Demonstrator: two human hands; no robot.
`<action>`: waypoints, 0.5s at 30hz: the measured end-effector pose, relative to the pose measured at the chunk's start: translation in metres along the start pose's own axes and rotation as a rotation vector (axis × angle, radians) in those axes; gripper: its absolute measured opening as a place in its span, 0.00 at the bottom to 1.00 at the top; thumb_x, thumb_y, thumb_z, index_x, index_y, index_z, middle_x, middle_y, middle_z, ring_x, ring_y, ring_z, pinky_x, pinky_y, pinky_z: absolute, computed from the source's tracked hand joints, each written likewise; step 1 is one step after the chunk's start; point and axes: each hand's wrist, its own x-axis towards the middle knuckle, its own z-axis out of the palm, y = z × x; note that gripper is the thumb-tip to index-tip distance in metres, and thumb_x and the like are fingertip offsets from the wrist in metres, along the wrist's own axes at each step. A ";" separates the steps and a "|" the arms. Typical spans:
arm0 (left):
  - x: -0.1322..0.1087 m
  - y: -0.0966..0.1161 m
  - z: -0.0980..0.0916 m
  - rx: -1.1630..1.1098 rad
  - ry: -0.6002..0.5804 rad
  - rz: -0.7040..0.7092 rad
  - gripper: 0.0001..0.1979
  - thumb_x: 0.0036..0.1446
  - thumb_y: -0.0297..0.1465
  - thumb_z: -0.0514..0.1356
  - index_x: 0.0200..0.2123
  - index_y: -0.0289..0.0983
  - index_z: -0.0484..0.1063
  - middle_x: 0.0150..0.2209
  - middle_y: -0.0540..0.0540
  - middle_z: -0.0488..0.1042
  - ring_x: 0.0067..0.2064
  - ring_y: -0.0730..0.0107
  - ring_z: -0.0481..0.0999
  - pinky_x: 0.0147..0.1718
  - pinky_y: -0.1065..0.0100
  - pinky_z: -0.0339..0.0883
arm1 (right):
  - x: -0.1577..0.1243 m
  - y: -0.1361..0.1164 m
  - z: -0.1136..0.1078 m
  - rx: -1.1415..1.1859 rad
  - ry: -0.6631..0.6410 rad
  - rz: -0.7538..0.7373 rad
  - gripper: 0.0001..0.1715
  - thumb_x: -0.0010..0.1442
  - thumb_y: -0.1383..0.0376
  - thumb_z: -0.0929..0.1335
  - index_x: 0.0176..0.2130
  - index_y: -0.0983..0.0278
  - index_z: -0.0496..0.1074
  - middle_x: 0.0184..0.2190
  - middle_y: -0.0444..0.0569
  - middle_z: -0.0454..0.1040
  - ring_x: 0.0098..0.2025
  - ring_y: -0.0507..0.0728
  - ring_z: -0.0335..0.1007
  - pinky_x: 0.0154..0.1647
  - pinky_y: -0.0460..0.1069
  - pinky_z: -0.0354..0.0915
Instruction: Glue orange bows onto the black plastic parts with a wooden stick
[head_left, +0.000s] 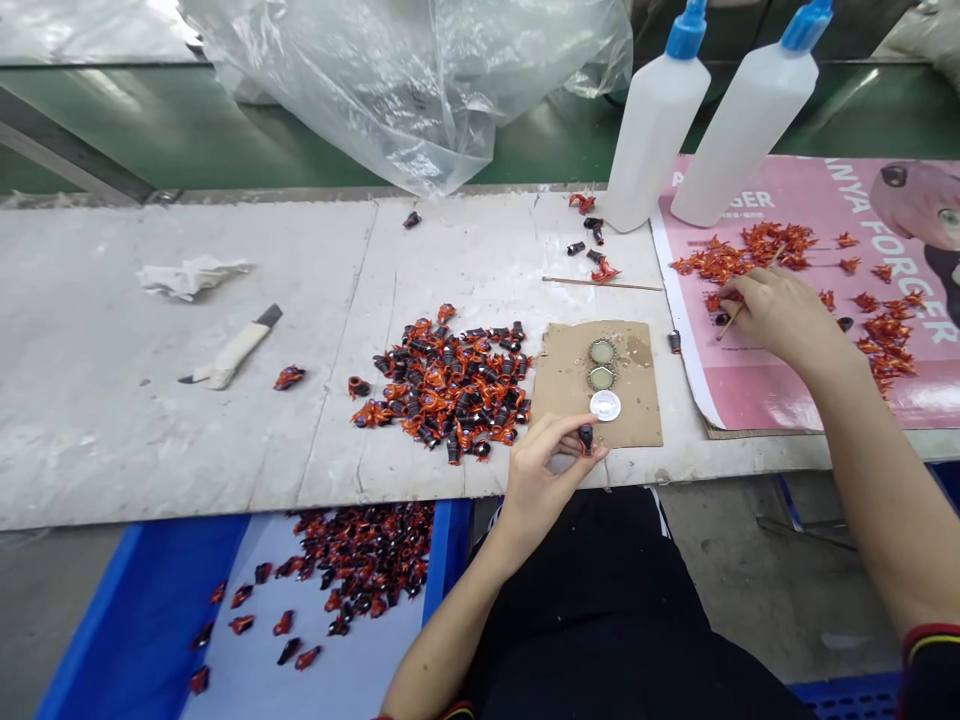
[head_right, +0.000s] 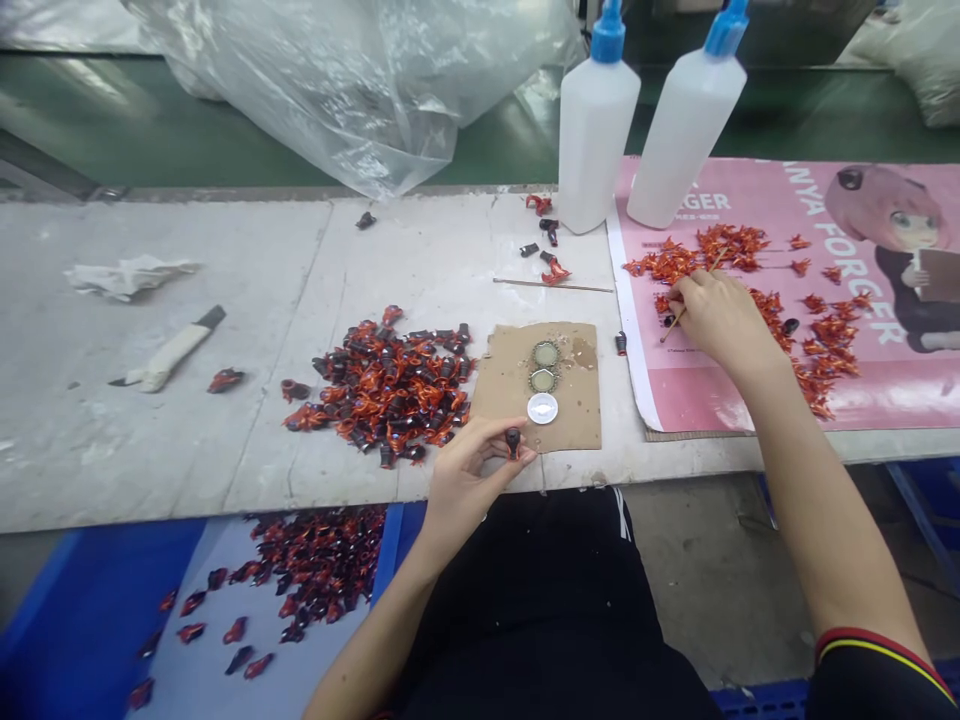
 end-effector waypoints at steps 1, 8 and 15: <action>0.000 0.000 0.000 0.002 -0.003 -0.004 0.12 0.56 0.32 0.66 0.44 0.37 0.77 0.32 0.49 0.72 0.31 0.76 0.77 0.34 0.75 0.74 | 0.000 0.003 -0.002 0.008 -0.015 -0.009 0.17 0.63 0.68 0.62 0.46 0.73 0.75 0.44 0.64 0.76 0.47 0.67 0.70 0.46 0.56 0.63; -0.001 -0.001 0.000 0.011 -0.001 0.002 0.12 0.56 0.32 0.65 0.44 0.37 0.77 0.33 0.49 0.73 0.31 0.76 0.77 0.34 0.74 0.74 | 0.002 0.007 -0.009 0.064 -0.029 -0.036 0.10 0.62 0.65 0.66 0.41 0.68 0.75 0.40 0.60 0.76 0.41 0.62 0.70 0.35 0.51 0.58; 0.000 0.000 0.001 -0.002 0.003 0.016 0.12 0.56 0.31 0.66 0.44 0.37 0.77 0.33 0.49 0.73 0.31 0.76 0.77 0.33 0.74 0.75 | 0.005 -0.001 -0.005 0.201 0.088 0.062 0.05 0.61 0.69 0.65 0.35 0.67 0.71 0.39 0.61 0.75 0.38 0.59 0.67 0.36 0.52 0.57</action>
